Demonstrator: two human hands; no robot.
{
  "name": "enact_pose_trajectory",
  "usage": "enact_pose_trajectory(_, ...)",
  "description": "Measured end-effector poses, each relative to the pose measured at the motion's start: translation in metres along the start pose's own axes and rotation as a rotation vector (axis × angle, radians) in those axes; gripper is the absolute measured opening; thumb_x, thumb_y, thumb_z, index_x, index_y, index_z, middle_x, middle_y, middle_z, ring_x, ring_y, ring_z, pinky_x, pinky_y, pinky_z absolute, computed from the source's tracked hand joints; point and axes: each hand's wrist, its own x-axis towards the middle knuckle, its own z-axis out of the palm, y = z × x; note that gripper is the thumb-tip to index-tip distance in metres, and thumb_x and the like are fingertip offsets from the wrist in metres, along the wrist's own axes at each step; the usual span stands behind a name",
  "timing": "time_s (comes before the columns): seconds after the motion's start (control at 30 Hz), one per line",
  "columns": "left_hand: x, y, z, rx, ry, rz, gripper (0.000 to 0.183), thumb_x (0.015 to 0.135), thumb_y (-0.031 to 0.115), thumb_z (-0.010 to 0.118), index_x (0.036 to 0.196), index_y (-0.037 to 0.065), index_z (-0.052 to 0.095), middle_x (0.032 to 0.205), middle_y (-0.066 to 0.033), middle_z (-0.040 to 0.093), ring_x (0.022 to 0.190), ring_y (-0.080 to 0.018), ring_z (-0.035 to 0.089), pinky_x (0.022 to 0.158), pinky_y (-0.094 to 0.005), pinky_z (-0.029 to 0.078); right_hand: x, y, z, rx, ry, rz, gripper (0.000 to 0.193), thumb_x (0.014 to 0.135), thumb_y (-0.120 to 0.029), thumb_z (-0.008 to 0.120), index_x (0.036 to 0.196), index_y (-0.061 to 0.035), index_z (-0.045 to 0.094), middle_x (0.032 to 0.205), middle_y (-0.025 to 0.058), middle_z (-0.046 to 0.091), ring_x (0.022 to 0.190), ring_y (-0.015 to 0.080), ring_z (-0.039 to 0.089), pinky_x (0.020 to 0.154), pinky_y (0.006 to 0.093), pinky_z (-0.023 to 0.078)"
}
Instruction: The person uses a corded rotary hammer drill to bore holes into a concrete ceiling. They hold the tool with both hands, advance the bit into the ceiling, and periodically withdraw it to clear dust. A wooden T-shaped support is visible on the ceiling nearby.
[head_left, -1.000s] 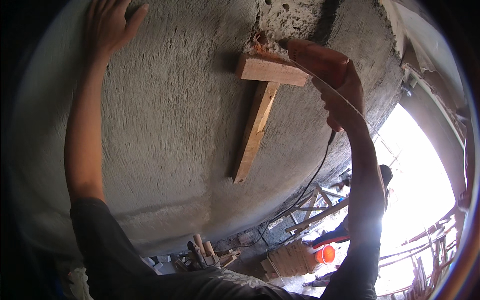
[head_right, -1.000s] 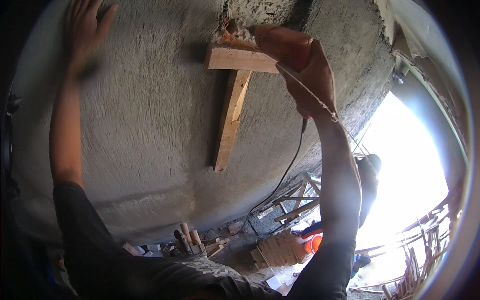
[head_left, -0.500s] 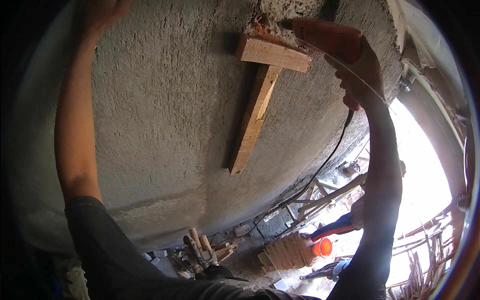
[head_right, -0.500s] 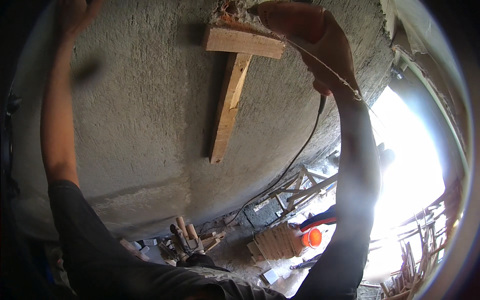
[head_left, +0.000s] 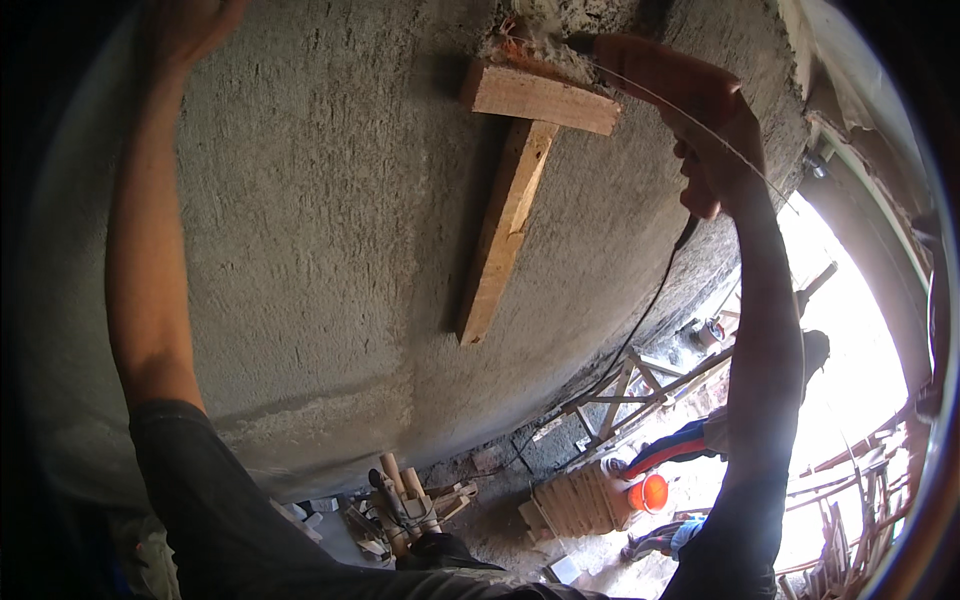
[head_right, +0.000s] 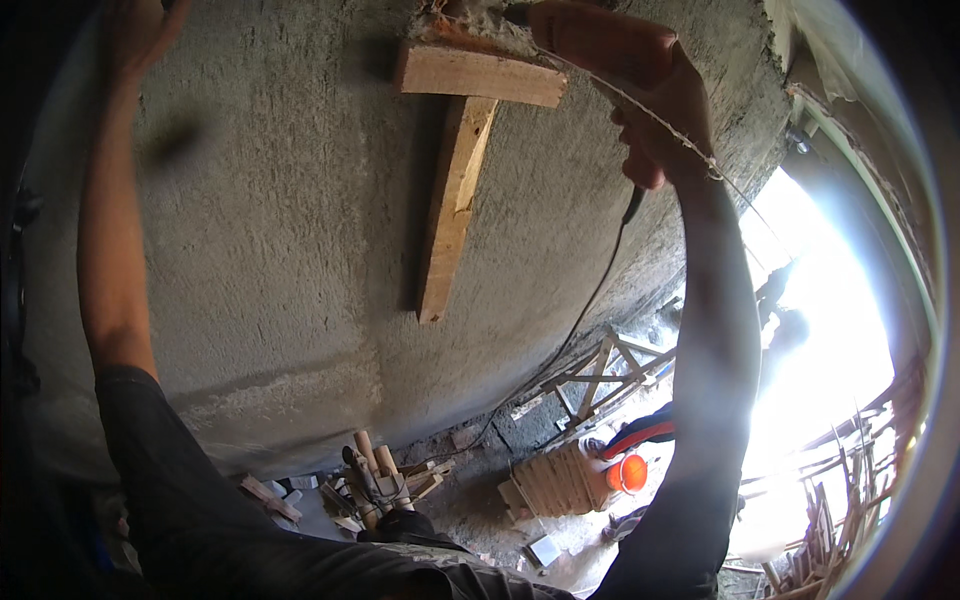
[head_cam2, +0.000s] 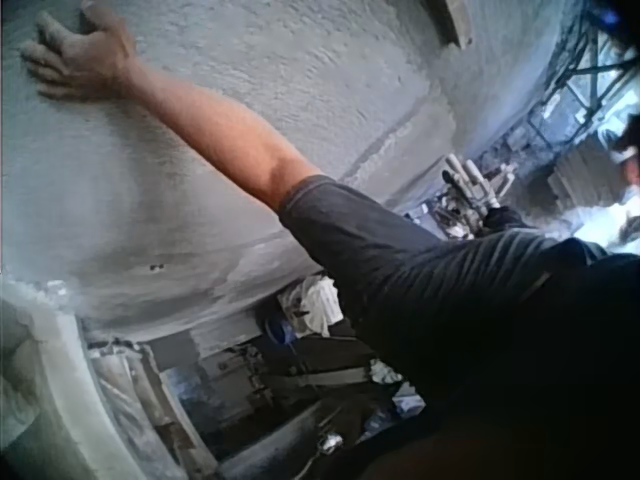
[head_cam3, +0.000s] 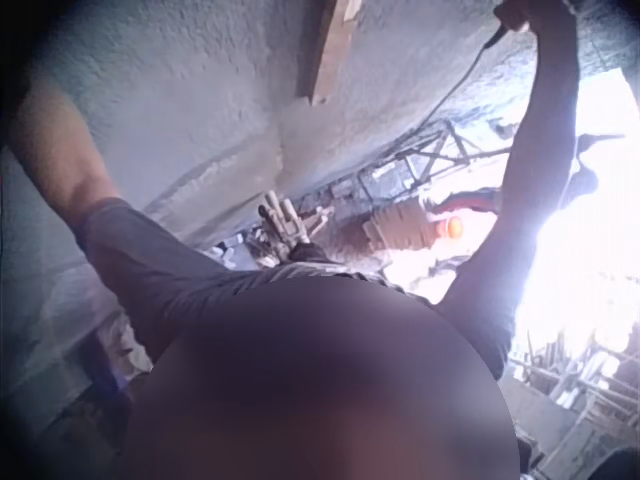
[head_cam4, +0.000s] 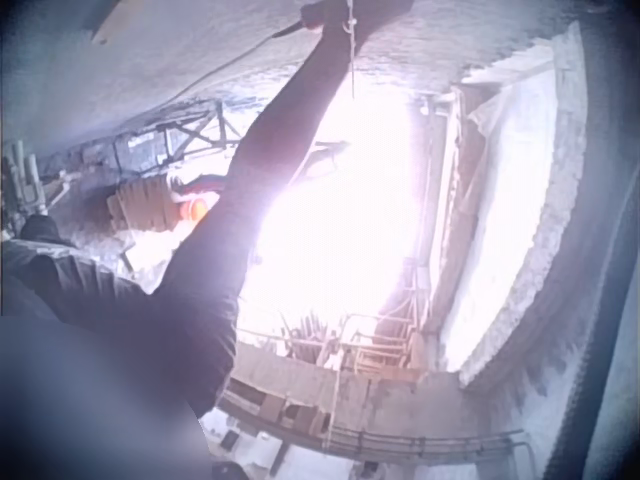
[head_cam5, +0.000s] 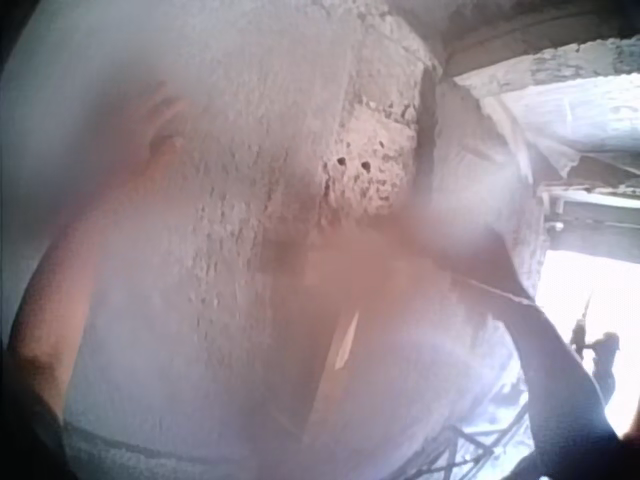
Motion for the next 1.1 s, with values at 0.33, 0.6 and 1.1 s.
enact_pose_trajectory(0.33, 0.008, -0.022, 0.03, -0.084, 0.025, 0.016, 0.058, 0.095, 0.036, 0.071, 0.149, 0.016, 0.061, 0.162, -0.0178, 0.047, 0.153, -0.0386, 0.036, 0.127, -0.0559, 0.023, -0.018, -0.015, 0.027, -0.074, 0.083, -0.214, 0.05, 0.087, -0.011, 0.082, 0.132, -0.0061, 0.06, 0.11, 0.0112, 0.074, 0.102, 0.0207, 0.07, 0.087, 0.0362, 0.057)
enact_pose_trajectory(0.6, 0.011, -0.019, 0.028, -0.287, -0.076, -0.065, 0.06, 0.095, 0.021, 0.072, 0.152, 0.013, 0.056, 0.169, -0.0188, 0.037, 0.158, -0.0388, 0.027, 0.13, -0.0515, 0.021, 0.009, -0.025, -0.003, -0.094, -0.023, -0.177, 0.053, 0.086, -0.017, 0.086, 0.131, -0.0027, 0.059, 0.09, 0.0085, 0.07, 0.064, 0.0115, 0.068, 0.05, 0.0278, 0.056)
enact_pose_trajectory(1.1, 0.012, -0.04, 0.027, -0.194, 0.018, 0.107, 0.057, 0.092, 0.029, 0.07, 0.145, 0.009, 0.061, 0.163, -0.023, 0.043, 0.152, -0.0452, 0.037, 0.124, -0.0573, 0.029, -0.042, -0.031, -0.029, 0.158, 0.13, 0.0, 0.049, 0.088, -0.014, 0.083, 0.128, -0.0032, 0.058, 0.092, 0.0098, 0.072, 0.067, 0.0146, 0.073, 0.051, 0.0259, 0.058)
